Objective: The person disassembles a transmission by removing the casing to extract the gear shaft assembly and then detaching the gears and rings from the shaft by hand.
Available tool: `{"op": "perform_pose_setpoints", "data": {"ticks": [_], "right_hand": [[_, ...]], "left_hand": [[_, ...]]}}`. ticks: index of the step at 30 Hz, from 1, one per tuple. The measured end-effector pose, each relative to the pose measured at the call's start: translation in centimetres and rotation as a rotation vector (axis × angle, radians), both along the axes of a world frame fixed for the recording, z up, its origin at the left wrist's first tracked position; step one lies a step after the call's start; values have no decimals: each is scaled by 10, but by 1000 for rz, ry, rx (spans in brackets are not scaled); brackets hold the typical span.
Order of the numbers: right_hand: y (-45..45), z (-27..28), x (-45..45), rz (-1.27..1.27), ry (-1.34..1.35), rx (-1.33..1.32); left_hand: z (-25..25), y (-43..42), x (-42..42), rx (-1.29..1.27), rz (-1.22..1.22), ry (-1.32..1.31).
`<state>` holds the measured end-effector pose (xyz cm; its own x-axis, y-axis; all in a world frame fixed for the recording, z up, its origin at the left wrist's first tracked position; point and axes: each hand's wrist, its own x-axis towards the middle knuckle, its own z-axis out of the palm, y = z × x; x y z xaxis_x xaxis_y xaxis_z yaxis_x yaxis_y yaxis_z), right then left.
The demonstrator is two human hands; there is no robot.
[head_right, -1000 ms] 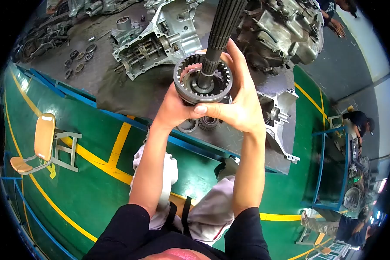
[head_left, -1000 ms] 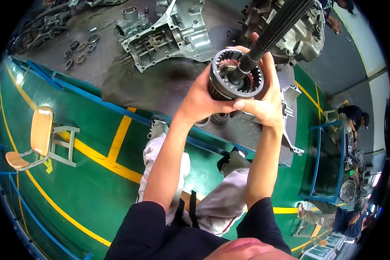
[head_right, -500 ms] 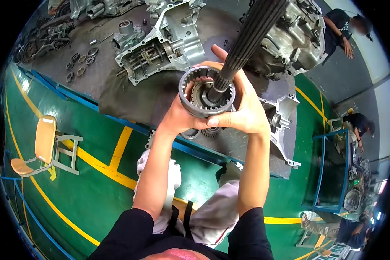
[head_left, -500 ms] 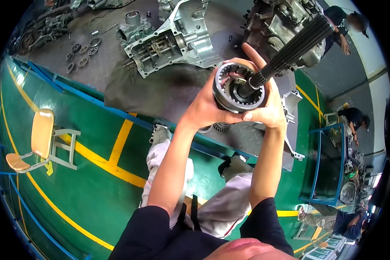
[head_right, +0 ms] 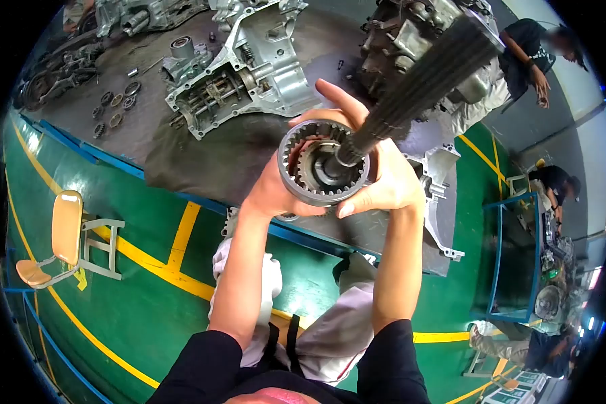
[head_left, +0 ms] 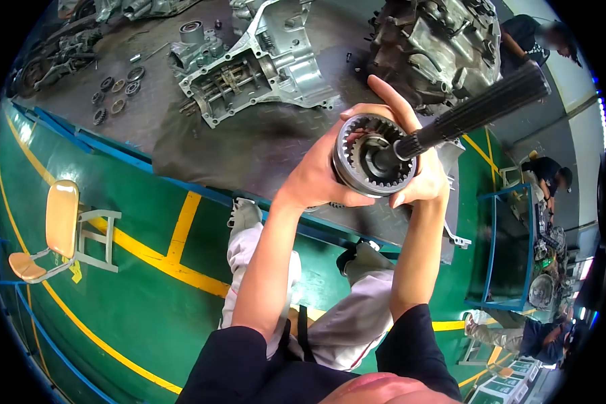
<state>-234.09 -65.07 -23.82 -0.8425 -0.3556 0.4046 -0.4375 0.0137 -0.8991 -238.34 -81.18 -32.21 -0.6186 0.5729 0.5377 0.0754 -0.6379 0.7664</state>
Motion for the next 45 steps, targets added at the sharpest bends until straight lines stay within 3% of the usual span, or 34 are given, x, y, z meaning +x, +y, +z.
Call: {"op": "perform_pose_setpoints", "data": {"ticks": [7, 16, 21, 45], "right_hand": [[6, -1, -6, 75, -85, -33], [9, -7, -14, 142, 30, 17], [-1, -8, -7, -27, 5, 3], [1, -10, 3, -94, 1, -33]], "left_hand": [[-13, 1, -11, 62, -128, -117], [-14, 1, -14, 96, -172, -135], [-13, 2, -14, 126, -214, -154], [-15, 4, -14, 117, -207, -173]]}}
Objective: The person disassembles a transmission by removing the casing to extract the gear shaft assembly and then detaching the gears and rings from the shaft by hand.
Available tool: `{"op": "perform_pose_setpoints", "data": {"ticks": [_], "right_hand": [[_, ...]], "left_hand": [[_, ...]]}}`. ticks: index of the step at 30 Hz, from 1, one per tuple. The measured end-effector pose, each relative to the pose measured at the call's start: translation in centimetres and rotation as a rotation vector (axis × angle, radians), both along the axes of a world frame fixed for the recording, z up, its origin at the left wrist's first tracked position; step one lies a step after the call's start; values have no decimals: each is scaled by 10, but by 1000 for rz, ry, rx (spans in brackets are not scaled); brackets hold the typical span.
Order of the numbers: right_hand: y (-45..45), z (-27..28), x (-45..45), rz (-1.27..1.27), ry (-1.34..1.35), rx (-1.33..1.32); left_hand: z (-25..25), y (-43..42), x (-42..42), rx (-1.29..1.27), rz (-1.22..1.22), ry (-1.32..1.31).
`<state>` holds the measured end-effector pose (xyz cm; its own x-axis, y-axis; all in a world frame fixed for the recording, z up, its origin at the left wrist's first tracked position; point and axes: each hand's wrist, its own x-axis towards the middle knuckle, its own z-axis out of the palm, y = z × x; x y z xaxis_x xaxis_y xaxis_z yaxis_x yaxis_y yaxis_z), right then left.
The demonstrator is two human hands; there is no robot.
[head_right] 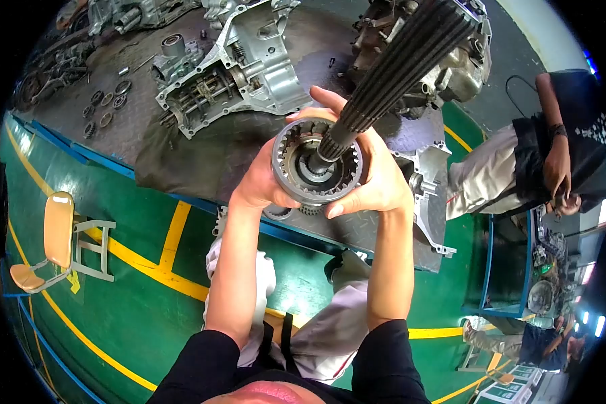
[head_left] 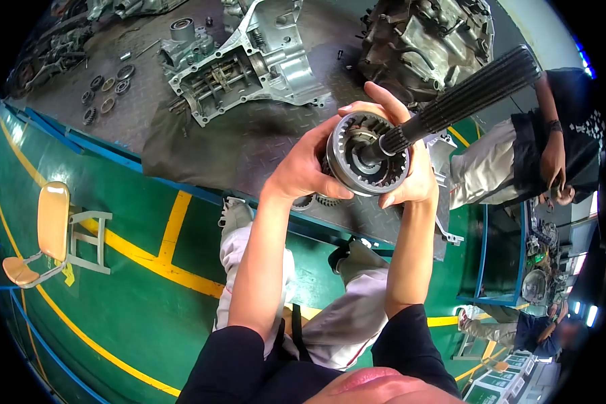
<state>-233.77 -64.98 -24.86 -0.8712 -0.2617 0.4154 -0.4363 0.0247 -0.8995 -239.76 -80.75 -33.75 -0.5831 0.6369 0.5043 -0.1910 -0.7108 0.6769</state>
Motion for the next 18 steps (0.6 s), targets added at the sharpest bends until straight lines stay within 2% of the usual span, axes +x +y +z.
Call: {"op": "perform_pose_setpoints", "data": {"ticks": [11, 18], "right_hand": [[-3, 0, -2, 7, -14, 2], [0, 0, -2, 17, 3, 37]], "left_hand": [[-1, -1, -2, -24, 51, 48], [0, -1, -2, 6, -13, 28]]}}
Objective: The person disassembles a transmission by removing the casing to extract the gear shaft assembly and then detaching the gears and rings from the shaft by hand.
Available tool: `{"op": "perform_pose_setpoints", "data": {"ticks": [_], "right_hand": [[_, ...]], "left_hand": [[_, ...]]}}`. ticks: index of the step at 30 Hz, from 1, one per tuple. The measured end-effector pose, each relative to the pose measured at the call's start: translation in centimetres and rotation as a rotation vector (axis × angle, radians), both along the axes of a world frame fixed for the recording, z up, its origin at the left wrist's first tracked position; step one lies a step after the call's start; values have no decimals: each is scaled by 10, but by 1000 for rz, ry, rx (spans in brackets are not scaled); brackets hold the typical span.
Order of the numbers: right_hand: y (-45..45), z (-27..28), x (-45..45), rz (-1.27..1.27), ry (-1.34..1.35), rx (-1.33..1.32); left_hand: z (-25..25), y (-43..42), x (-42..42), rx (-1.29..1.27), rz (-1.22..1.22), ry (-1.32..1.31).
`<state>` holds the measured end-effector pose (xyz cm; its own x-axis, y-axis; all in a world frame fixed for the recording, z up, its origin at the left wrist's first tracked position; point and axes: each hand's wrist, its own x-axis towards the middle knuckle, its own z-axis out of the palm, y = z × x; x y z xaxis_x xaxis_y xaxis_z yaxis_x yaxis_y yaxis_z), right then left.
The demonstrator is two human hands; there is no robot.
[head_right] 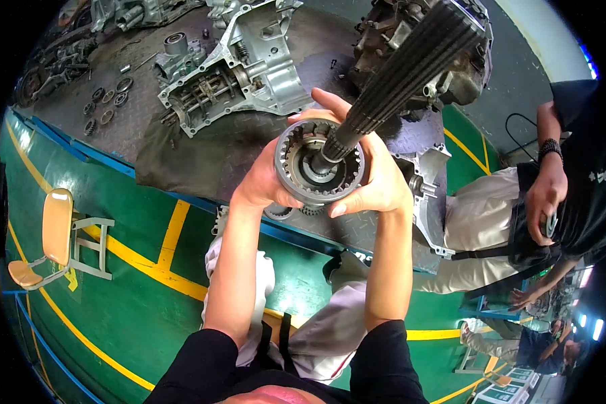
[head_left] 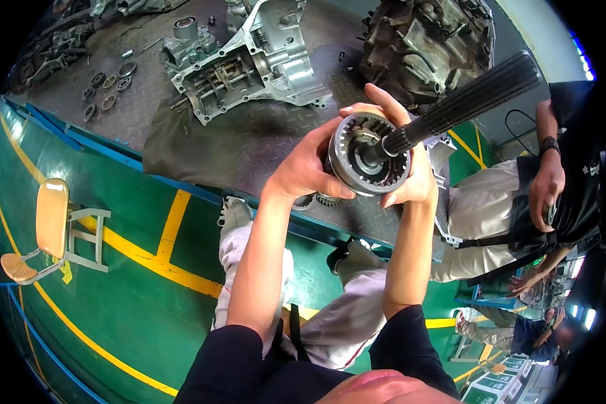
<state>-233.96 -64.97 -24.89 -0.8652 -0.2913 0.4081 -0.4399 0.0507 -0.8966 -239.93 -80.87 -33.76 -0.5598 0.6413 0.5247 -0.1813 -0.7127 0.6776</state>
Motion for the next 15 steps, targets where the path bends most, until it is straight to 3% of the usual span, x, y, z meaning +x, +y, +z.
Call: {"op": "perform_pose_setpoints", "data": {"ticks": [6, 15], "right_hand": [[9, -5, -3, 168, 68, -6], [3, -2, 13, 70, -104, -134]], "left_hand": [[-3, -1, 0, -20, -32, 32], [-1, 2, 3, 17, -28, -20]]}}
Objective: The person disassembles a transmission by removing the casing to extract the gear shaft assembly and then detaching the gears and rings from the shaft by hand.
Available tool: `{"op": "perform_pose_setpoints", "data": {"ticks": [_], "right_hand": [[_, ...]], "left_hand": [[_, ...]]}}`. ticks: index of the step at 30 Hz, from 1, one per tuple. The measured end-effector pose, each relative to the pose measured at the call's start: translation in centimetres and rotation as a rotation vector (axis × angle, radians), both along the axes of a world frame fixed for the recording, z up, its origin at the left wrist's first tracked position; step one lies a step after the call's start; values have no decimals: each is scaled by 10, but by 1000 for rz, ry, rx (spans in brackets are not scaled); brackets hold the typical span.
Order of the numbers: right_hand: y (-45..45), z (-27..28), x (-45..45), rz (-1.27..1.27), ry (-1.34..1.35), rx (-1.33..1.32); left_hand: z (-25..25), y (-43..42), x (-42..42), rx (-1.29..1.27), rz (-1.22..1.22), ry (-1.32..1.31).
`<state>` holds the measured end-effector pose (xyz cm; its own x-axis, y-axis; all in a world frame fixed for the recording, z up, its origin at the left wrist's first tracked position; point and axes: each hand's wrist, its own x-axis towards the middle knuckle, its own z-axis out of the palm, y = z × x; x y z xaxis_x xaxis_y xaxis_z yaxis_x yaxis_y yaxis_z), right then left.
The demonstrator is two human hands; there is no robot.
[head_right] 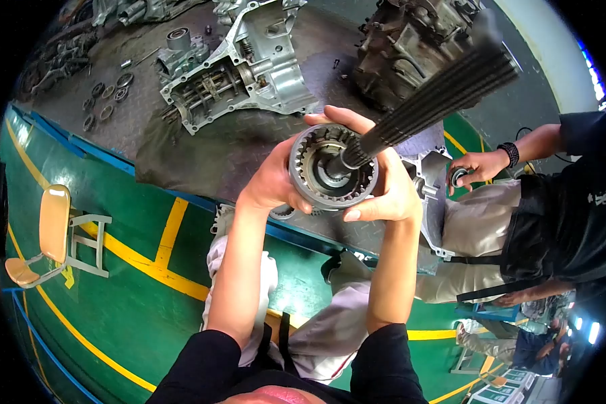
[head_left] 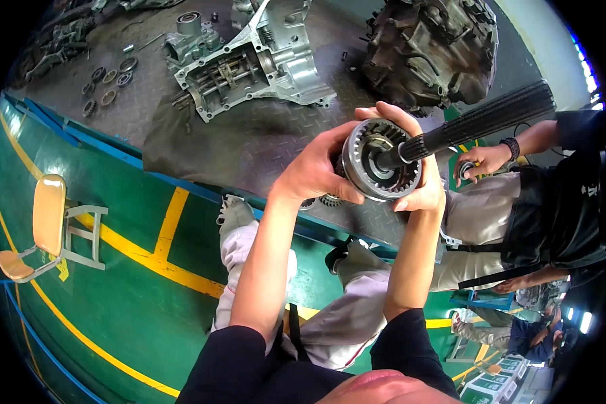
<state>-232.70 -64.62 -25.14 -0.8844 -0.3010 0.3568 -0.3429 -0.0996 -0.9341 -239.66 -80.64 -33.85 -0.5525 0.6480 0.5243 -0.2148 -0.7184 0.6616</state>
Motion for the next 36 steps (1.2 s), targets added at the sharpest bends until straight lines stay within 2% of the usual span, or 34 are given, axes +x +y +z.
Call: {"op": "perform_pose_setpoints", "data": {"ticks": [5, 8, 12, 15, 16, 18, 25, 28, 31, 32, 33, 36], "right_hand": [[-4, 12, 11, -149, 12, 116], [0, 23, 16, -302, 265, 441], [3, 29, 33, -427, 346, 601], [-5, 49, 46, -533, 413, 949], [-8, 52, 50, -534, 408, 955], [-13, 56, 56, -596, 468, 1146], [1, 44, 57, -608, 550, 1087], [14, 34, 53, -525, 400, 861], [-2, 33, 50, -520, 377, 765], [-12, 31, 49, -512, 322, 640], [-20, 26, 45, -564, 332, 558], [-43, 30, 30, -724, 271, 630]], "left_hand": [[5, -2, 1, 5, 17, -15], [7, -3, 2, 6, 20, -8], [8, -1, 2, 33, 5, -8], [9, -4, 1, 25, 18, 29], [8, -2, 1, 40, 16, 32], [8, 1, 2, 59, 8, 36], [9, 4, 5, 68, 5, 52], [9, 2, 4, 61, 5, 24], [8, 0, 3, 38, 42, -3], [9, -1, 2, 9, 80, 21], [10, -1, 1, -22, 111, 48], [11, 4, 0, -54, 88, 30]]}}
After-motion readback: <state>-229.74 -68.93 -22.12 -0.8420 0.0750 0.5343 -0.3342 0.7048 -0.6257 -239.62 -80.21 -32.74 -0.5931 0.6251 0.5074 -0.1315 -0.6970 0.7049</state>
